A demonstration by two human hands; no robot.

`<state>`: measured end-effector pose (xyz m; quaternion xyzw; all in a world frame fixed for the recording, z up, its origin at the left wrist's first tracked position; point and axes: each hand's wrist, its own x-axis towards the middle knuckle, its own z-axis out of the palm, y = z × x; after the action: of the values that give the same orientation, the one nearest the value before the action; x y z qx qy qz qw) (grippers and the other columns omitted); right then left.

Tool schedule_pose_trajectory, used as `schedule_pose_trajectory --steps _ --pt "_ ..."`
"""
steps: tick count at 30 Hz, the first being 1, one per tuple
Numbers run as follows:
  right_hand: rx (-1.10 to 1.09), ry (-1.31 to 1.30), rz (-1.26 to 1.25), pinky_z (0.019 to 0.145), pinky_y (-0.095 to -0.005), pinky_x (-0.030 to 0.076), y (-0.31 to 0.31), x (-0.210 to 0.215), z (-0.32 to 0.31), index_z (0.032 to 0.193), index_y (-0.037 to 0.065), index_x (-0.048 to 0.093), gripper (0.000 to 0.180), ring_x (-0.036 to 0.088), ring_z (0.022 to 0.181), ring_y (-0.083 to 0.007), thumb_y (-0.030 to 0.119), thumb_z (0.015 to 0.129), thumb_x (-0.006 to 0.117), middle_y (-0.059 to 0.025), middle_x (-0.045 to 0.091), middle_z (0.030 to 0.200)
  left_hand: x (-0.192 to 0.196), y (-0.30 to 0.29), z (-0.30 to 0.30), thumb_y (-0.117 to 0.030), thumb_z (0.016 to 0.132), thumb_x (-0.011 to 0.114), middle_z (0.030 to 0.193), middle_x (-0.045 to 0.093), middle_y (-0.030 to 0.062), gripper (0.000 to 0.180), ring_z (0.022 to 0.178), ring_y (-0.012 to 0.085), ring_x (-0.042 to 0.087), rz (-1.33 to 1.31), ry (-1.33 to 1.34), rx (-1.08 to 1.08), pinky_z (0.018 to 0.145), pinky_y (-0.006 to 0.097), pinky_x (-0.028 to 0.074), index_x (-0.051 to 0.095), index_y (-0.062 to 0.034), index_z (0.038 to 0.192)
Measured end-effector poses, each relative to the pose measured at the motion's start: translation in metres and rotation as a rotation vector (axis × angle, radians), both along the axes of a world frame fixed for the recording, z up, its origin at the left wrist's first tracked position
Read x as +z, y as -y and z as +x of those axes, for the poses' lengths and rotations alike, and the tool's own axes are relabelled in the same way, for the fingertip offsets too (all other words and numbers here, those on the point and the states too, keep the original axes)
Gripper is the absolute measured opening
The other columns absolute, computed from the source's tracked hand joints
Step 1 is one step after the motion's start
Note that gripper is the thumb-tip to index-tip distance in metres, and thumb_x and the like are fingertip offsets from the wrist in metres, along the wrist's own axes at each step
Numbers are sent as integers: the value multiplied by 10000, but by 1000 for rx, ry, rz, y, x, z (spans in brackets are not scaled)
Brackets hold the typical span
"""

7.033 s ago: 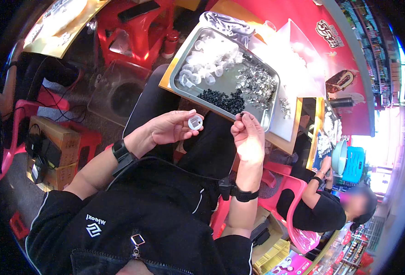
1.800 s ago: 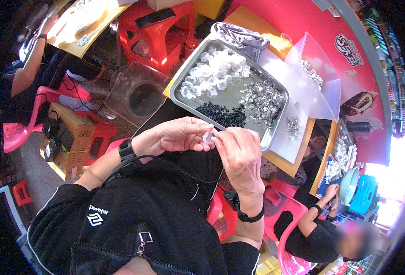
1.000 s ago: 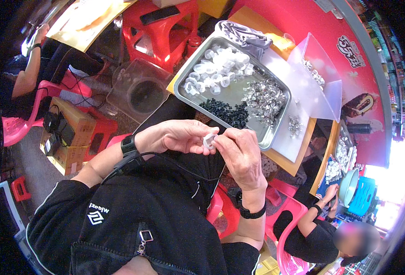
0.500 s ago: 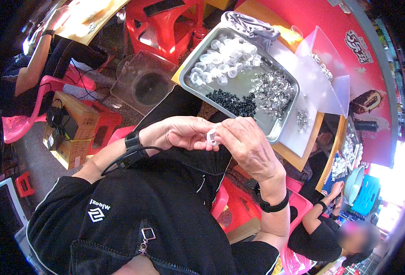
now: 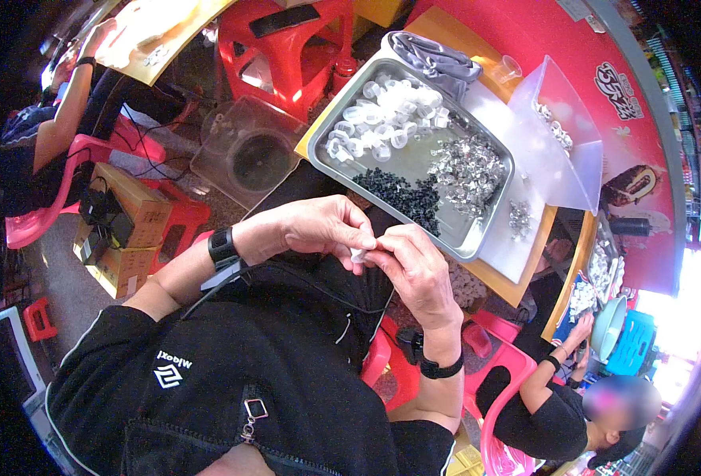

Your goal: Assembling small plastic and rubber shoe components at a workstation.

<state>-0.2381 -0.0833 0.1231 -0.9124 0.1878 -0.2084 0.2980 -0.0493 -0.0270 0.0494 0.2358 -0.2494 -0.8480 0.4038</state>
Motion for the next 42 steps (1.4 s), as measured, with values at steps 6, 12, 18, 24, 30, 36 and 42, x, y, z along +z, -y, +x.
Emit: schedule_pose_trajectory --steps 6,12,18,24,30,36,42 --pt "-152 94 101 617 -302 475 11 -6 5 849 5 620 146 592 722 -193 58 747 710 -78 593 812 1 7 5 -314 914 572 888 663 107 330 794 164 663 47 8 66 679 234 543 619 -8 1029" --pt "-327 -263 696 536 -226 435 67 -18 -19 815 14 670 132 548 586 -56 143 805 695 -1 618 647 -13 -14 42 -315 942 516 1028 638 144 419 891 194 644 144 2 169 790 283 528 509 -9 1228" --pt "-349 357 766 596 -226 466 193 -7 -91 925 -13 632 186 550 605 -101 166 878 615 -58 639 793 -39 -34 65 -276 944 512 1001 650 109 376 841 176 649 240 -158 276 767 274 535 523 -4 1203" --pt "-546 424 718 607 -225 471 200 10 -40 1046 11 611 252 569 657 -112 211 893 610 -76 645 862 -46 -33 58 -277 943 513 999 644 122 374 851 193 648 258 -179 245 739 273 536 535 8 1184" --pt "-508 -143 -90 676 -324 496 192 -45 33 1014 -21 636 346 633 703 -231 220 770 687 -150 660 798 -40 -30 55 -259 944 515 998 649 118 355 863 198 650 239 -186 218 752 276 537 538 3 1182" --pt "-530 -202 -82 739 -396 499 210 -80 61 1013 -10 621 350 642 816 -327 244 772 637 -205 655 843 -33 -37 59 -235 955 492 1004 642 115 342 861 188 652 193 -207 244 770 274 540 525 8 1193" --pt "-555 -209 -6 689 -310 515 186 -66 60 1151 23 590 448 656 729 -199 168 740 697 -130 675 814 -35 -39 60 -223 970 452 991 648 130 331 830 190 656 208 -201 308 717 264 549 529 21 1181"
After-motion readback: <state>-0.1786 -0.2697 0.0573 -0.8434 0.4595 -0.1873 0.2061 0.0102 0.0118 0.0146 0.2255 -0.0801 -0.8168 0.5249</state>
